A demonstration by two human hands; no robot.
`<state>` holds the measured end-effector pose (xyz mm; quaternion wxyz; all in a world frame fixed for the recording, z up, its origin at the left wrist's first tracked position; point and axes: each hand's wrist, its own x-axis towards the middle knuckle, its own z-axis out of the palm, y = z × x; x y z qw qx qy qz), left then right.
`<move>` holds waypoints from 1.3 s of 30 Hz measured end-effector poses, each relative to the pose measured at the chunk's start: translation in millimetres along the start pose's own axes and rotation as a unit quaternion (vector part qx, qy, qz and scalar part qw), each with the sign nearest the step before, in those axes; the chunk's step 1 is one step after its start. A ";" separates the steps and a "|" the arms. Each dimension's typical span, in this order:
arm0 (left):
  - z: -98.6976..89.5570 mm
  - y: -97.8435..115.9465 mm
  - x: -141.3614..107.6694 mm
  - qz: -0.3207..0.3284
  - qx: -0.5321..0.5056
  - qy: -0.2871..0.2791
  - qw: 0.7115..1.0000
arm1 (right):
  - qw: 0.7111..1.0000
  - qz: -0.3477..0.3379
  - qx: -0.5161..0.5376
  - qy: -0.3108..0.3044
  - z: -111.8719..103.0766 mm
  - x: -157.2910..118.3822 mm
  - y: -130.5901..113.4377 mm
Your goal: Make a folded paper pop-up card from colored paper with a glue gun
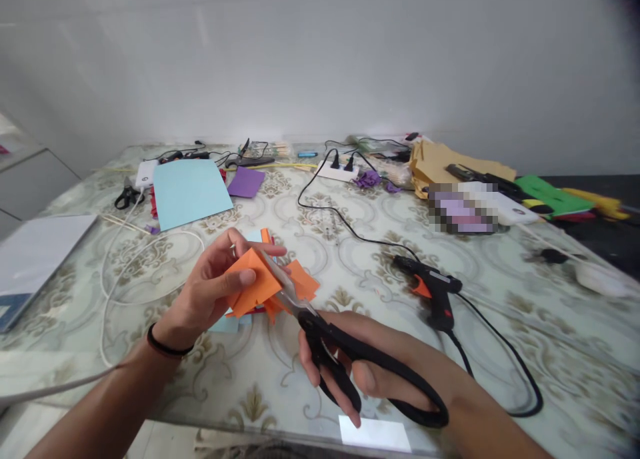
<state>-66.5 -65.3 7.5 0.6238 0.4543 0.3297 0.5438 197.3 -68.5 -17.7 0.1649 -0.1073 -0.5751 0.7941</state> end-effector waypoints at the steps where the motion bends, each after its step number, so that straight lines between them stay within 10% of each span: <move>1: -0.6 0.2 -0.1 -0.005 -0.001 -0.014 1.000 | 1.000 0.005 0.001 -0.004 -0.2 0.7 0.5; 39: -19.2 -5.4 5.7 0.003 0.191 0.029 0.981 | 0.991 0.083 -0.057 0.088 -3.3 0.3 -4.7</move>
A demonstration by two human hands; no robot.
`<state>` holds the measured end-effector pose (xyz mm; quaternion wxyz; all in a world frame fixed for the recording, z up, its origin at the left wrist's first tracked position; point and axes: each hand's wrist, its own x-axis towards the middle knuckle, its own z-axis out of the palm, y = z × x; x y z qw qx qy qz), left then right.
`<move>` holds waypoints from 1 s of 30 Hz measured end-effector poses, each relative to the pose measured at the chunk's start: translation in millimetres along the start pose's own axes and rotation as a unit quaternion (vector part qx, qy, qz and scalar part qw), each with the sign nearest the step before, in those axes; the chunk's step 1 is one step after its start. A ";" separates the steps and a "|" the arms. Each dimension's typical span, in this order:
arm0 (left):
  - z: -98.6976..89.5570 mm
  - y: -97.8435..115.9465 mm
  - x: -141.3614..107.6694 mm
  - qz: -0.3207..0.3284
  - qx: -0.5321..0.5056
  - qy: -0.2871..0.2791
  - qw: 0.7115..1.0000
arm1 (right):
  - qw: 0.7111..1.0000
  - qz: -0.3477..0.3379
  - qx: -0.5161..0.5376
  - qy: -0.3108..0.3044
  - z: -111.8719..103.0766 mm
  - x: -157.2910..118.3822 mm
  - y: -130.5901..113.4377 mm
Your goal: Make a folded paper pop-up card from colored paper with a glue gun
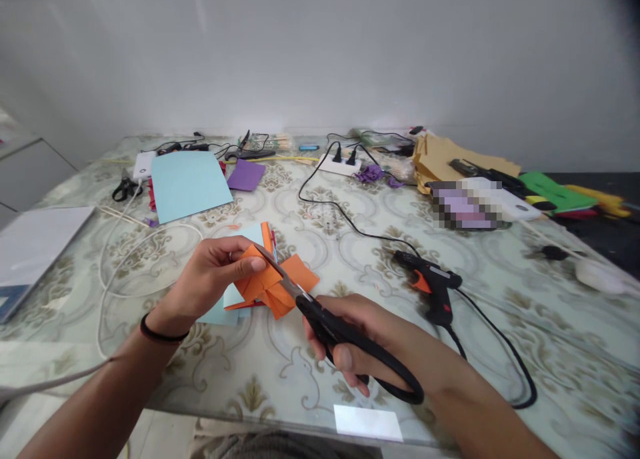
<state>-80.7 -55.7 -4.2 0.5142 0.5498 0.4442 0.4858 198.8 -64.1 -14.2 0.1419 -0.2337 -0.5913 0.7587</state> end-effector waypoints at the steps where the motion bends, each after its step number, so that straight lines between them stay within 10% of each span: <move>1: 0.1 -0.6 0.1 -0.001 -0.002 0.002 1.000 | 1.000 0.000 0.002 0.003 0.2 0.0 -0.5; 30: -16.7 9.8 -2.0 -0.036 0.050 -0.081 0.995 | 0.995 0.064 0.071 -0.002 -6.0 -4.4 -10.2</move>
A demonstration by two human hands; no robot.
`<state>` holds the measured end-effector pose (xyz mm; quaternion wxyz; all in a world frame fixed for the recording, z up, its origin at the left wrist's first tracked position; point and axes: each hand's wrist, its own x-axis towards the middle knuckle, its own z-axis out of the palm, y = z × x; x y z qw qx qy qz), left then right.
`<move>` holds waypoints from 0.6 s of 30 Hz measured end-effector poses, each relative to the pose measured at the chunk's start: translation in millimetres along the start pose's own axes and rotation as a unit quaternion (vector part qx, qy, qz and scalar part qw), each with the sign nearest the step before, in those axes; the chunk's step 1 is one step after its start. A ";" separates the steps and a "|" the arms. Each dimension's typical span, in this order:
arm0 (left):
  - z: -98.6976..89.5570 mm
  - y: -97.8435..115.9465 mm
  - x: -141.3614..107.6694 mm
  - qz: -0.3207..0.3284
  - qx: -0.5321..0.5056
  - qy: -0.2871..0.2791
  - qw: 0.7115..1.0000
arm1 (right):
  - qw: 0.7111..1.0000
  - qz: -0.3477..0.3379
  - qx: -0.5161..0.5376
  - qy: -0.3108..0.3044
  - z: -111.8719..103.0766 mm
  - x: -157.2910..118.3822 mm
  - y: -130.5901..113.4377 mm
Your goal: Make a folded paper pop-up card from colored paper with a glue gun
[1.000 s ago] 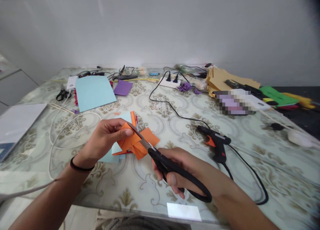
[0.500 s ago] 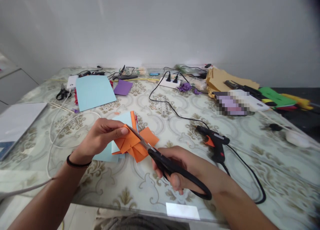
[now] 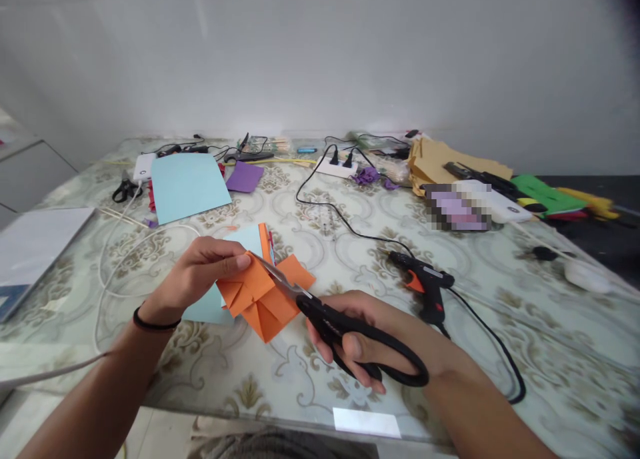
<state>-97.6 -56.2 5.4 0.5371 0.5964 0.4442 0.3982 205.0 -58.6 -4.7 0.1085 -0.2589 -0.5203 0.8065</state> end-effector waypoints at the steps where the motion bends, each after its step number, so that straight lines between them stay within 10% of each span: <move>1: 0.4 0.0 0.0 0.003 0.001 0.001 1.000 | 1.000 0.001 0.003 0.004 0.9 -0.4 -1.0; 14: -6.5 -4.2 0.6 0.040 0.035 0.010 0.999 | 0.997 -0.025 0.038 -0.062 -9.9 9.2 18.0; 18: -7.3 2.7 0.4 0.088 0.006 0.087 0.992 | 0.996 -0.023 0.036 -0.079 -13.9 10.6 24.8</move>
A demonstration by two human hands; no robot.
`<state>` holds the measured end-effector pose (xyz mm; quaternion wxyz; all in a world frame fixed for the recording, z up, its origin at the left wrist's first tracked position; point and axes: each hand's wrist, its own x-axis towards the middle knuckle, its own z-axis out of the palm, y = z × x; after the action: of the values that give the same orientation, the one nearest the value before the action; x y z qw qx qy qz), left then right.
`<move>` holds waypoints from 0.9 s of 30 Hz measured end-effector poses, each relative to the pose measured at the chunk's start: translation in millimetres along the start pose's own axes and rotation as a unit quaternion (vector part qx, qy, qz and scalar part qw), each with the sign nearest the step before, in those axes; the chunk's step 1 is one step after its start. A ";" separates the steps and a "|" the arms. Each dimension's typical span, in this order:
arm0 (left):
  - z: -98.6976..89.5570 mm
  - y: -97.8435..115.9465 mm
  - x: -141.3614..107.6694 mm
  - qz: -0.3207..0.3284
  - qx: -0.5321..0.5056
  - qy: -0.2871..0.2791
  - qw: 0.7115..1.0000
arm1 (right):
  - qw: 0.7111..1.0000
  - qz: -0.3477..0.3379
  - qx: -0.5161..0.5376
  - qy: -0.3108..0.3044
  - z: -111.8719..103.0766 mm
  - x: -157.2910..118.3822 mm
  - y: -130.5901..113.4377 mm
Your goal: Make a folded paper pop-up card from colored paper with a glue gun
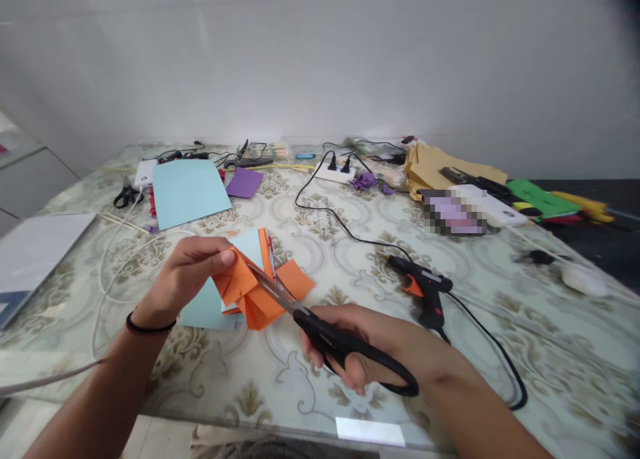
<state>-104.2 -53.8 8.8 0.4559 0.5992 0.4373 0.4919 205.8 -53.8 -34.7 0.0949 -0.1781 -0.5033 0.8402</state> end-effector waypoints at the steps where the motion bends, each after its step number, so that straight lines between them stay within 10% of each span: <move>1: 1.0 2.0 1.2 0.021 -0.016 0.039 0.999 | 1.000 0.002 -0.006 -0.003 0.0 -0.7 0.0; 8: 9.6 -0.5 14.9 0.018 -0.140 0.200 0.970 | 0.982 -0.049 -0.143 0.116 8.2 -1.0 -17.0; 13: 11.0 1.0 14.6 -0.026 -0.146 0.207 0.967 | 0.849 -0.110 -0.435 0.280 9.3 -1.9 -31.6; 17: 11.3 2.4 13.9 -0.050 -0.126 0.177 0.975 | 0.802 -0.134 -0.501 0.296 4.9 -7.5 -34.3; 27: 7.9 -3.2 7.5 -0.066 -0.064 -0.013 0.996 | 0.805 -0.095 -0.517 0.274 0.2 -17.7 -39.8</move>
<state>-95.6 -46.8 6.3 0.5310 0.5448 0.4372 0.4796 221.3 -41.0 4.0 0.2021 -0.3752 -0.8305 0.3586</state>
